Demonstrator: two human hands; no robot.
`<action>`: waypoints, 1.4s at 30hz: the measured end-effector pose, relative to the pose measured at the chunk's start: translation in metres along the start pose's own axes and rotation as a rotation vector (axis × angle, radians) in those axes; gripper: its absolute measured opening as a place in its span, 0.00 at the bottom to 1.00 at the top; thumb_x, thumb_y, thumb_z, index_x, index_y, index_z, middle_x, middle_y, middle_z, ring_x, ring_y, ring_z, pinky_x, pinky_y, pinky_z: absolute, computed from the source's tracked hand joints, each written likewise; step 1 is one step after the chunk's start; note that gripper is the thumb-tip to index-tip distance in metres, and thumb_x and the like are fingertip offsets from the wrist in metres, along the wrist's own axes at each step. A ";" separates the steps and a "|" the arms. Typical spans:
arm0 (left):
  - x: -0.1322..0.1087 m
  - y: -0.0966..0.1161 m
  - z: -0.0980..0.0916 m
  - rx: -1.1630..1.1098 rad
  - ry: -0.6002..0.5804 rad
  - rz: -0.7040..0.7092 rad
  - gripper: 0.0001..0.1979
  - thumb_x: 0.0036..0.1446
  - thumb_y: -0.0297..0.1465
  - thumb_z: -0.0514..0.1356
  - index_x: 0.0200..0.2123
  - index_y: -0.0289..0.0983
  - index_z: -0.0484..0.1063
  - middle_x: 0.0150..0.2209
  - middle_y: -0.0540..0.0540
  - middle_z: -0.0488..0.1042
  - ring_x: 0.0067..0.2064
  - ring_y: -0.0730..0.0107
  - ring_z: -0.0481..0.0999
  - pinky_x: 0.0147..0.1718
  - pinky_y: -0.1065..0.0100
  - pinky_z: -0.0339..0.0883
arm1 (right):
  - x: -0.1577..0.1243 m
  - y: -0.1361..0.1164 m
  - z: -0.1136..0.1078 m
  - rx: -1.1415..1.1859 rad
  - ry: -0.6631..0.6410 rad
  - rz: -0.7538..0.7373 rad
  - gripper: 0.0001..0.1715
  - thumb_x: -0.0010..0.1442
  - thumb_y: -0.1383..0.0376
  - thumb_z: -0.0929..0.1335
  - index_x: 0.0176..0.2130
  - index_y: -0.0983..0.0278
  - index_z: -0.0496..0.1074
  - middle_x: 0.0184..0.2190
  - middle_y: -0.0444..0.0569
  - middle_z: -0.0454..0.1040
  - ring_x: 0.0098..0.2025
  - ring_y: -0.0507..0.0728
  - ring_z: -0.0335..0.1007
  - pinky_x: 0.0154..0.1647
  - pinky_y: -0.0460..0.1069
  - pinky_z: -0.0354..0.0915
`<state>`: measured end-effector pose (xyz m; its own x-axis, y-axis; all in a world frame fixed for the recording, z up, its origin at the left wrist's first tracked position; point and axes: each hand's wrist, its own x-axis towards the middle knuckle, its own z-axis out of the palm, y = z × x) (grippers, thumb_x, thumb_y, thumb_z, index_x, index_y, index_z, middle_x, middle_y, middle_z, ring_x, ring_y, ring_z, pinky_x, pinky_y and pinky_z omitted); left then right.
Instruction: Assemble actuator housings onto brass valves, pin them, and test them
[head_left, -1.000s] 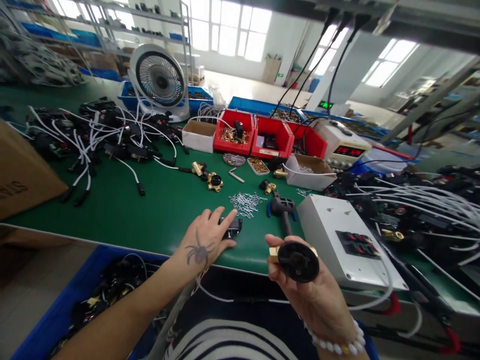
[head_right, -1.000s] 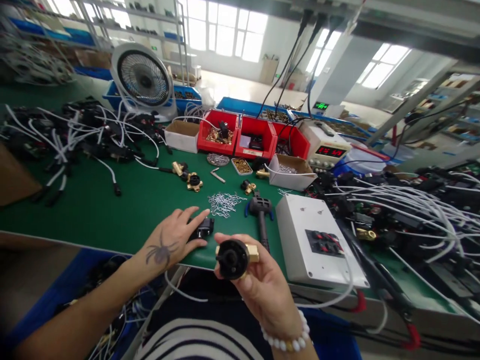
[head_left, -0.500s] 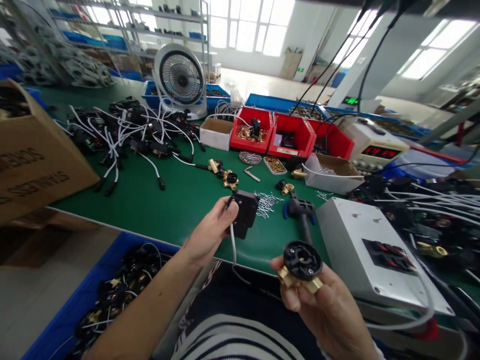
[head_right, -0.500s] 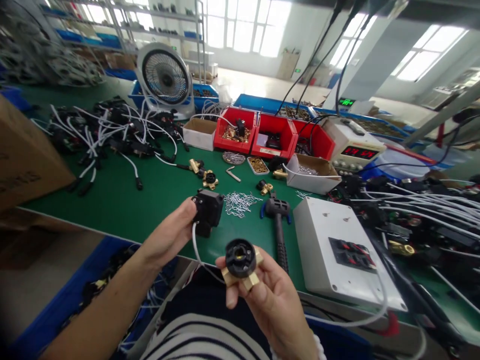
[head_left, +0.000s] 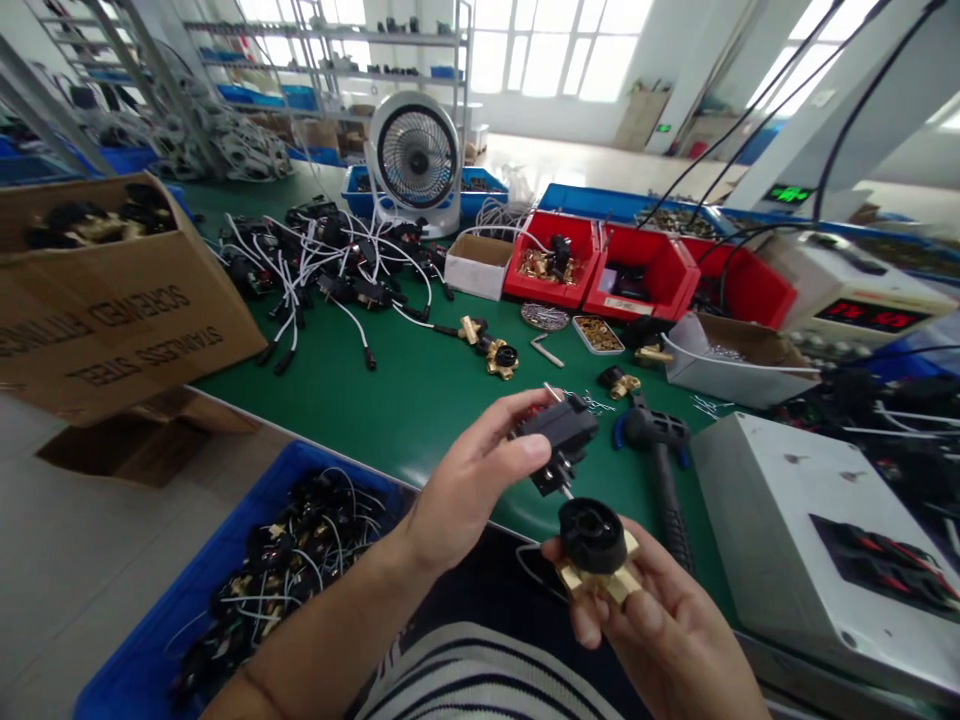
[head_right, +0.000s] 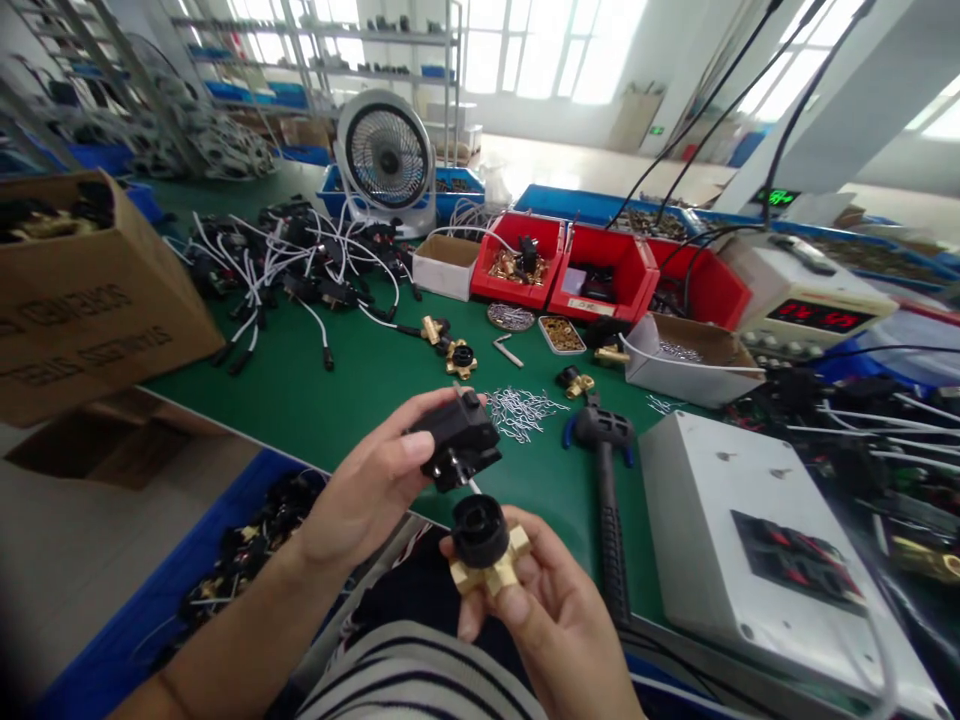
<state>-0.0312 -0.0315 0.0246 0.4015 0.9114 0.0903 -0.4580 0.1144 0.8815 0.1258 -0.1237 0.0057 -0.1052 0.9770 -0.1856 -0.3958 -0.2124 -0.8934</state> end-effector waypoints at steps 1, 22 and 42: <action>-0.003 0.000 0.001 0.077 -0.025 0.066 0.21 0.56 0.37 0.61 0.54 0.41 0.69 0.56 0.46 0.70 0.55 0.60 0.70 0.52 0.62 0.66 | 0.000 0.000 0.000 -0.006 0.003 -0.005 0.26 0.52 0.50 0.75 0.48 0.55 0.74 0.37 0.50 0.78 0.25 0.51 0.69 0.31 0.49 0.69; -0.026 -0.004 0.020 0.825 0.058 0.863 0.42 0.50 0.31 0.67 0.65 0.35 0.51 0.61 0.36 0.62 0.63 0.54 0.64 0.62 0.57 0.62 | -0.006 0.013 -0.004 0.048 0.263 0.066 0.25 0.40 0.51 0.79 0.39 0.56 0.79 0.43 0.52 0.79 0.49 0.65 0.74 0.54 0.59 0.66; -0.030 -0.002 0.013 0.861 -0.010 0.822 0.27 0.52 0.30 0.65 0.56 0.36 0.66 0.62 0.40 0.58 0.62 0.57 0.64 0.61 0.62 0.63 | -0.008 0.011 -0.004 0.017 0.203 0.050 0.25 0.47 0.50 0.77 0.43 0.56 0.77 0.39 0.52 0.79 0.35 0.59 0.75 0.39 0.53 0.71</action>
<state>-0.0326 -0.0645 0.0260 0.2448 0.5840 0.7739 0.1005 -0.8092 0.5789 0.1265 -0.1341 -0.0041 0.0608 0.9489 -0.3096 -0.4098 -0.2591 -0.8746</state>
